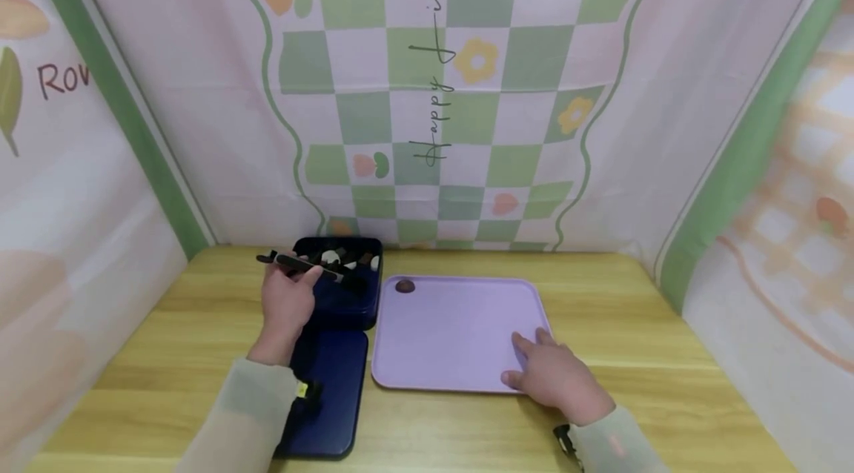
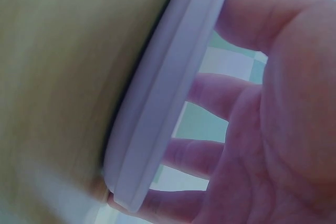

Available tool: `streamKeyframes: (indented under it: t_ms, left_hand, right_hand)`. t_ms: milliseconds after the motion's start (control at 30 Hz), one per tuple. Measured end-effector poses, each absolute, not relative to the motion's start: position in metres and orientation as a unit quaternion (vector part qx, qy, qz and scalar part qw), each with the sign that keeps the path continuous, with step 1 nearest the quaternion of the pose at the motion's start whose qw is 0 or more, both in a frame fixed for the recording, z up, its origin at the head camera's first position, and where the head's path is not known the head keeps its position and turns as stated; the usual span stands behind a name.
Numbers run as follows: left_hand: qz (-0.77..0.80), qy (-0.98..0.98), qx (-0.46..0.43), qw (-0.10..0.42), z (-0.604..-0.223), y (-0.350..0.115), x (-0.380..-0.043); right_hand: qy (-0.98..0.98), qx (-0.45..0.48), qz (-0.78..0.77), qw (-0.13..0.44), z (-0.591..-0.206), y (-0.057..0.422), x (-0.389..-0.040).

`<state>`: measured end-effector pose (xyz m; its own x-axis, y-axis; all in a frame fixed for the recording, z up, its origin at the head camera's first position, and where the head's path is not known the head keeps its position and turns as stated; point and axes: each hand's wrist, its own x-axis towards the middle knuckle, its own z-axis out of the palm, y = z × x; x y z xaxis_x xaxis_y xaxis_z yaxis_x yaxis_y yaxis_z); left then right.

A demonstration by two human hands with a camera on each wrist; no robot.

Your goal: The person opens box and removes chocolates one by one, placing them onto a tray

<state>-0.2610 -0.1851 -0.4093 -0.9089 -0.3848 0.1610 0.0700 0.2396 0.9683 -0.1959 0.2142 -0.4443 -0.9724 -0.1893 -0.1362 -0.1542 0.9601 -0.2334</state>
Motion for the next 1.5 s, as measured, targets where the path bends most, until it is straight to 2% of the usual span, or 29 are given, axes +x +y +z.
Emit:
streamKeyframes:
  t_ms: [233,533,867,1167,1500]
  left_hand:
    - [-0.613,-0.756,0.108,0.204,-0.412,-0.189,-0.26]
    - [-0.641,-0.712,0.176,0.227,-0.407,-0.197,-0.257]
    - [-0.67,-0.677,0.187,0.239,-0.405,-0.199,-0.257]
    - [-0.781,-0.554,0.157,0.242,-0.392,-0.186,-0.262]
    - [-0.751,-0.595,0.096,0.268,-0.382,-0.14,-0.267]
  right_hand:
    - [0.987,-0.082,-0.111,0.08,-0.445,0.213,-0.196]
    - [0.987,-0.078,-0.109,0.087,-0.447,0.214,-0.198]
    - [0.986,-0.09,-0.11,0.085,-0.446,0.214,-0.197]
    - [0.985,-0.1,-0.111,0.084,-0.445,0.215,-0.198]
    - [0.986,-0.095,-0.11,0.085,-0.446,0.215,-0.198]
